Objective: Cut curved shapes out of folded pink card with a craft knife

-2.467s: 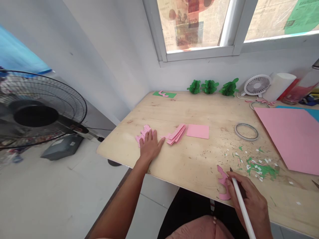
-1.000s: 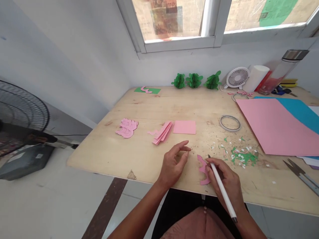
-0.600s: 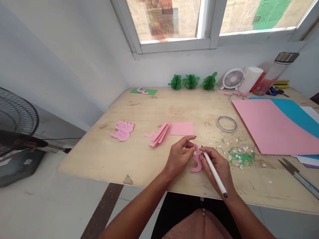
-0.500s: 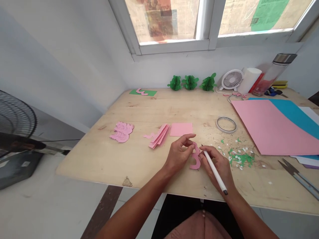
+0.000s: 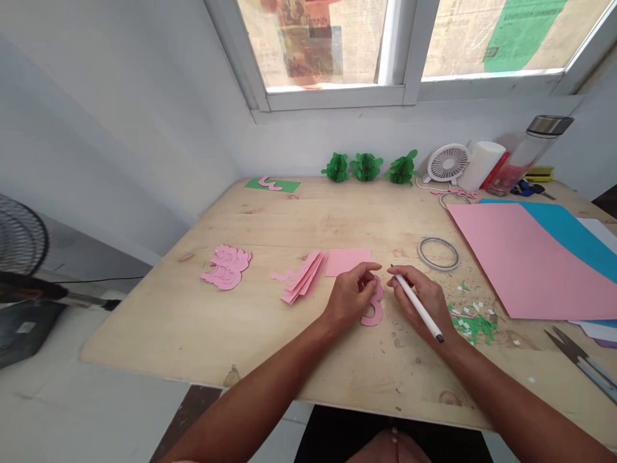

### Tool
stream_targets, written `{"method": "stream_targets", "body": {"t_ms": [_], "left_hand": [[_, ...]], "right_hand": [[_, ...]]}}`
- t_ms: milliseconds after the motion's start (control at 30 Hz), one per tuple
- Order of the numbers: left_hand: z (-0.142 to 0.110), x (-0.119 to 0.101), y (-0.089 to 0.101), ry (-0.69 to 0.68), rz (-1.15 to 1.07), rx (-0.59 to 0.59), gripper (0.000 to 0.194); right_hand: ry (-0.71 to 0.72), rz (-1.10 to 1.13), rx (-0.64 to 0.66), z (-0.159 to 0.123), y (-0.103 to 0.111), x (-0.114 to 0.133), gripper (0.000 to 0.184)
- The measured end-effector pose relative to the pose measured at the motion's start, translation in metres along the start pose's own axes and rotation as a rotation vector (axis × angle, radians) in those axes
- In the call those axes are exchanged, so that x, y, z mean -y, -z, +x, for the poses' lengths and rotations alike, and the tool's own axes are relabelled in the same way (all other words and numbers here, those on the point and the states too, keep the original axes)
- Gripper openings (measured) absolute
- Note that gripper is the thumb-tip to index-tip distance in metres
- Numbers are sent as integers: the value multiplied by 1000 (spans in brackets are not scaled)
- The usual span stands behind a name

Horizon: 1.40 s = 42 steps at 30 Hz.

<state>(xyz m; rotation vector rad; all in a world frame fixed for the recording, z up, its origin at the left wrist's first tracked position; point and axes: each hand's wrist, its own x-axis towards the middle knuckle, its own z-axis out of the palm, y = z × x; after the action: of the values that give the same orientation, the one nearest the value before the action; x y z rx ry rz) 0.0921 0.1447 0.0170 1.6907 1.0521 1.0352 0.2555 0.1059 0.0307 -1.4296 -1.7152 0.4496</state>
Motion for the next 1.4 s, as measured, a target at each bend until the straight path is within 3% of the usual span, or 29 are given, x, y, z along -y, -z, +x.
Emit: {"method": "stream_targets", "body": {"t_ms": [233,567,900,1133,1400], "left_hand": [[-4,4,1,-11,-25,-16,31],[-11,-7,1,-92,33,14,26],[3,3,21,-173,554,-52,23],[4,7,25,-162,847,51,19],[3,1,25,-162,966,114,17]], "right_hand": [[-52,29,14,-4,-5,-2,20],[-101,128,34,-9,-7,7,17],[-189,80,-27,-7,-5,1,20],[-235,32,-54,-4,-1,-11,26],[-295,19,-32,-1,3,-14,28]]}}
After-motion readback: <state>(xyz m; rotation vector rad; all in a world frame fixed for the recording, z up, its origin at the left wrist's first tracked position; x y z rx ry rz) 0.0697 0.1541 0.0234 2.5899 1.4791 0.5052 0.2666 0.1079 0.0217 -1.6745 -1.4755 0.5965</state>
